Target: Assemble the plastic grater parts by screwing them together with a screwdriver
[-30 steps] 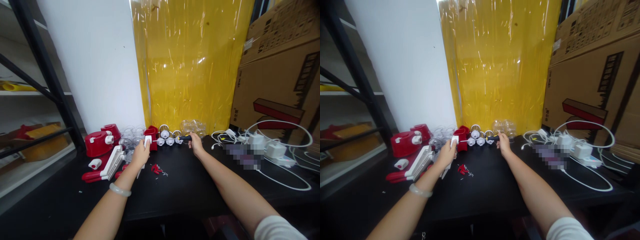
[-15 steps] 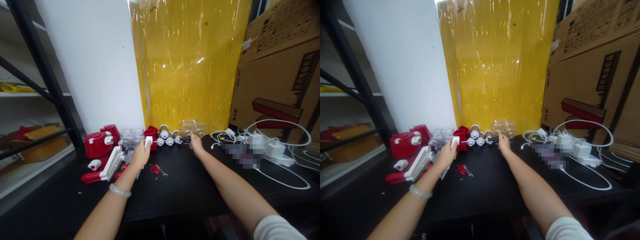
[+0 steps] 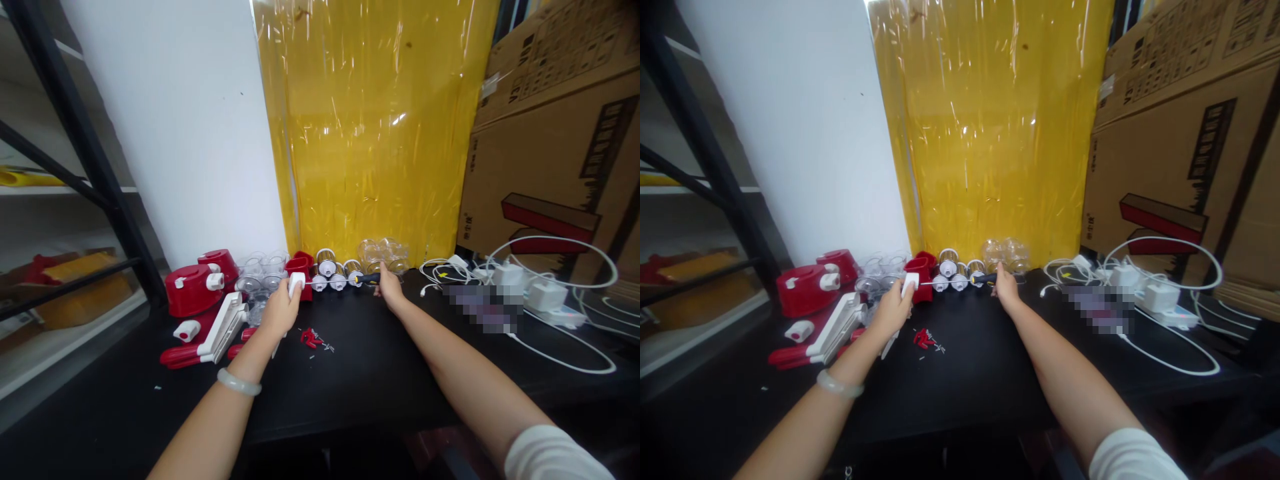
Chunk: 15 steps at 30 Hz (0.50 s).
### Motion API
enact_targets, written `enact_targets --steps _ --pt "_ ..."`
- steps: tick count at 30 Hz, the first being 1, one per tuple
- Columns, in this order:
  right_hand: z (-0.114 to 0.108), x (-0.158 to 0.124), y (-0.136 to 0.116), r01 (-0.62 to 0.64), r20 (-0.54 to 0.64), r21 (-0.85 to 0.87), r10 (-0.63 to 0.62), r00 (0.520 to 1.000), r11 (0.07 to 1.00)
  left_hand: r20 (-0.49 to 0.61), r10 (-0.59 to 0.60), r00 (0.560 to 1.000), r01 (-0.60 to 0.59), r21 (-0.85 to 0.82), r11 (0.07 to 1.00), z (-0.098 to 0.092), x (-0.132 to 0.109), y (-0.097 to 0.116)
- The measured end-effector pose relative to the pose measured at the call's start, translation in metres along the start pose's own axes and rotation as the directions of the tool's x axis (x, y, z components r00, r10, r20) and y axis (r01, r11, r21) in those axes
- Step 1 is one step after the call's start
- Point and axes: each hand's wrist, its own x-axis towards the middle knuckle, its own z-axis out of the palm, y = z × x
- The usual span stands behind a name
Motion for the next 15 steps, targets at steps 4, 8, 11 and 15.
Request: enact_targets --steps 4,8,11,15 --pt "0.008 -0.006 -0.007 -0.129 0.056 0.117 0.123 0.991 0.985 -0.024 -0.024 0.999 0.023 -0.017 1.0 -0.001 0.002 -0.001" --pt "0.008 -0.01 -0.013 -0.138 0.097 0.234 0.118 0.988 0.963 -0.021 -0.013 1.0 0.013 0.003 1.0 -0.002 0.001 0.0" --pt "0.005 -0.01 -0.014 -0.117 0.091 0.252 0.097 0.991 0.961 -0.015 0.002 1.0 -0.002 0.008 1.0 -0.002 0.0 0.002" --pt "0.005 -0.009 -0.014 -0.12 0.099 0.224 0.099 0.99 0.967 -0.015 0.005 1.0 -0.005 -0.017 1.0 -0.002 0.0 0.001"
